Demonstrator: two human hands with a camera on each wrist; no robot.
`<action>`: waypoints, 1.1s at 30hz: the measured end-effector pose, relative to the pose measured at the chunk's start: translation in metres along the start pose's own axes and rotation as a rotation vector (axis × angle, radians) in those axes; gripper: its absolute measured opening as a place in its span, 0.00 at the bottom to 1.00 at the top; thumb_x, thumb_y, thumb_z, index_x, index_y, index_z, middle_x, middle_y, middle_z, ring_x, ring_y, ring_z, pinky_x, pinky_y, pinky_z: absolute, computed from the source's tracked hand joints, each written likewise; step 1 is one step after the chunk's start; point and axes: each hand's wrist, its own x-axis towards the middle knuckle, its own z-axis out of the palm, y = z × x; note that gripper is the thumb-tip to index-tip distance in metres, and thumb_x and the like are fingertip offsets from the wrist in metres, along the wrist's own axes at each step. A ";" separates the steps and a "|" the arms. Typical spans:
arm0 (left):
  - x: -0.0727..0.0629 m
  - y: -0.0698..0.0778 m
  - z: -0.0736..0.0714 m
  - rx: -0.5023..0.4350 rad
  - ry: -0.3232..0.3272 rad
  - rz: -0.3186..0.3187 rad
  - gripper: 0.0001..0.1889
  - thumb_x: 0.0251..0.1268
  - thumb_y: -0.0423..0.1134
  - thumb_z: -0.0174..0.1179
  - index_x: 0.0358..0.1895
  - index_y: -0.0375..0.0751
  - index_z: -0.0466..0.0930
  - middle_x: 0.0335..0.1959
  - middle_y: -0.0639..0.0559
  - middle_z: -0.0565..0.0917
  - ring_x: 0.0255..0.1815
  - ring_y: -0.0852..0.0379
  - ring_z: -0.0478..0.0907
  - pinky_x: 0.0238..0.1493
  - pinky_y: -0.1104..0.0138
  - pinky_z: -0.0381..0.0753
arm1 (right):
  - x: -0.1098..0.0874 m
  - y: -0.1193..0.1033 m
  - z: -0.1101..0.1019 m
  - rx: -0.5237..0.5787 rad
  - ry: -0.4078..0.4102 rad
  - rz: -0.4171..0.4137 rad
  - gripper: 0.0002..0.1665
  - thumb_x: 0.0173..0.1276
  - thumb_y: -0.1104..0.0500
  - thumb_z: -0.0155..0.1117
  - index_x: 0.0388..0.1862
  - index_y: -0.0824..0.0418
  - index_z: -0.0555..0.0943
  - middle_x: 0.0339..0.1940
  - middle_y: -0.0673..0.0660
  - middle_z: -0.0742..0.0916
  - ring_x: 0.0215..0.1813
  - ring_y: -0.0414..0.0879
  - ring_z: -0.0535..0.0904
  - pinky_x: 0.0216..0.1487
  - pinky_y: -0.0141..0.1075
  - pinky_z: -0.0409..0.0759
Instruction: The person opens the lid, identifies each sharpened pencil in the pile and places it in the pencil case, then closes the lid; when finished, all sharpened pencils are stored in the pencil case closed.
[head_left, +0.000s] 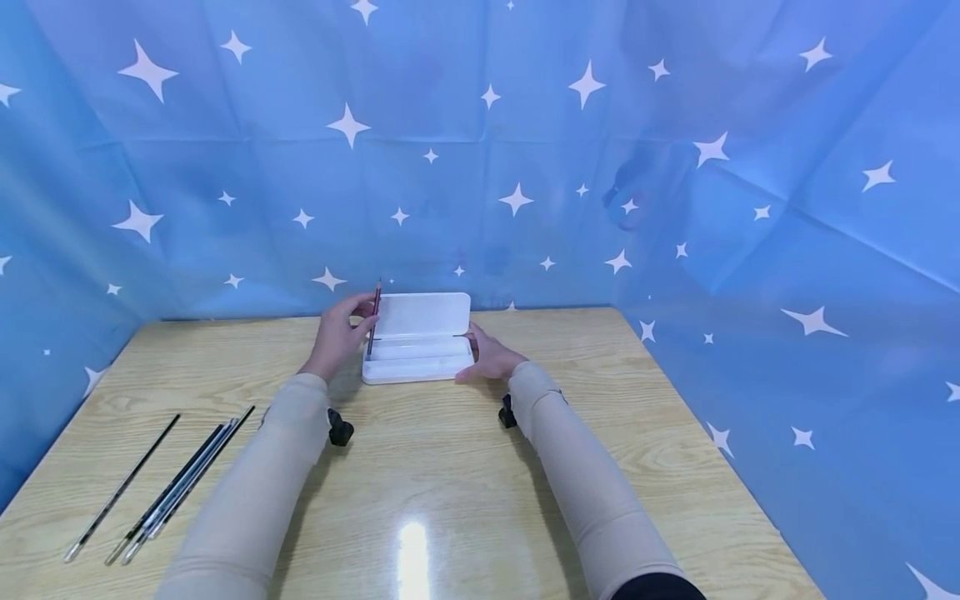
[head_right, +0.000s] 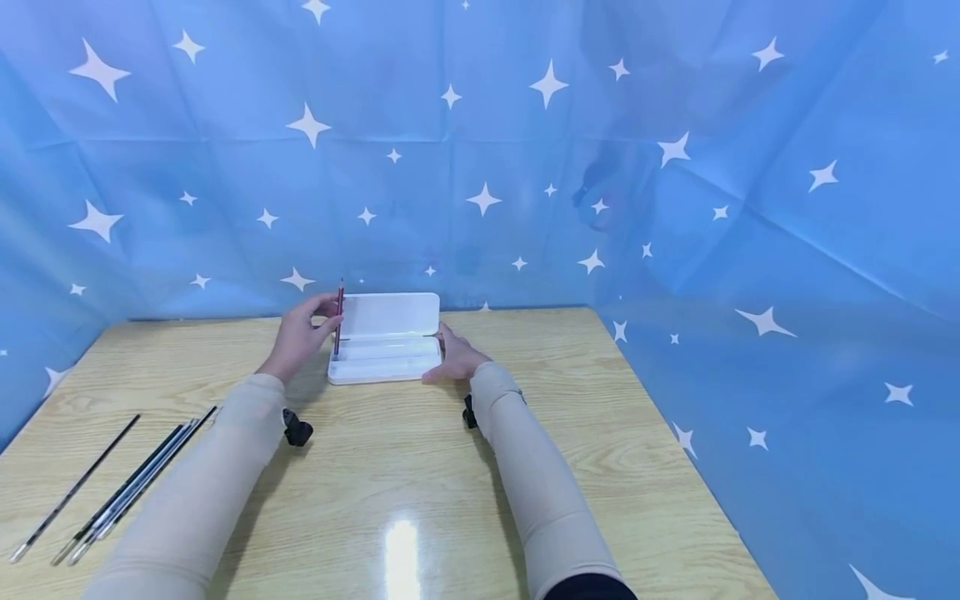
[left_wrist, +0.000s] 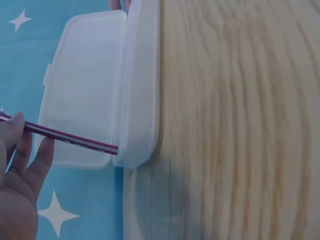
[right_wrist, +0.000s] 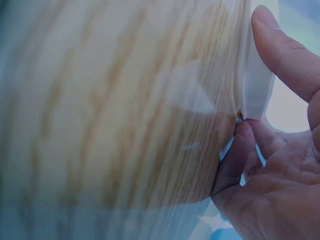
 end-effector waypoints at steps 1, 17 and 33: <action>0.001 0.000 0.001 0.005 -0.004 -0.002 0.19 0.72 0.29 0.62 0.63 0.35 0.78 0.48 0.39 0.84 0.52 0.43 0.80 0.53 0.49 0.83 | 0.000 0.000 0.000 0.001 0.001 -0.002 0.73 0.61 0.56 0.79 0.85 0.51 0.32 0.81 0.59 0.61 0.82 0.54 0.51 0.80 0.51 0.50; 0.016 0.018 0.032 0.225 -0.265 0.037 0.17 0.70 0.26 0.63 0.60 0.38 0.83 0.51 0.43 0.85 0.52 0.47 0.81 0.59 0.53 0.79 | -0.011 -0.020 -0.003 0.125 -0.018 -0.042 0.69 0.60 0.68 0.77 0.85 0.57 0.37 0.78 0.66 0.64 0.80 0.60 0.56 0.79 0.54 0.49; 0.009 0.027 0.055 0.392 -0.387 -0.017 0.14 0.69 0.32 0.66 0.56 0.39 0.84 0.47 0.46 0.86 0.49 0.49 0.81 0.59 0.55 0.79 | -0.003 -0.008 0.000 0.115 0.004 -0.040 0.69 0.59 0.65 0.78 0.85 0.53 0.39 0.78 0.63 0.66 0.80 0.57 0.56 0.79 0.54 0.49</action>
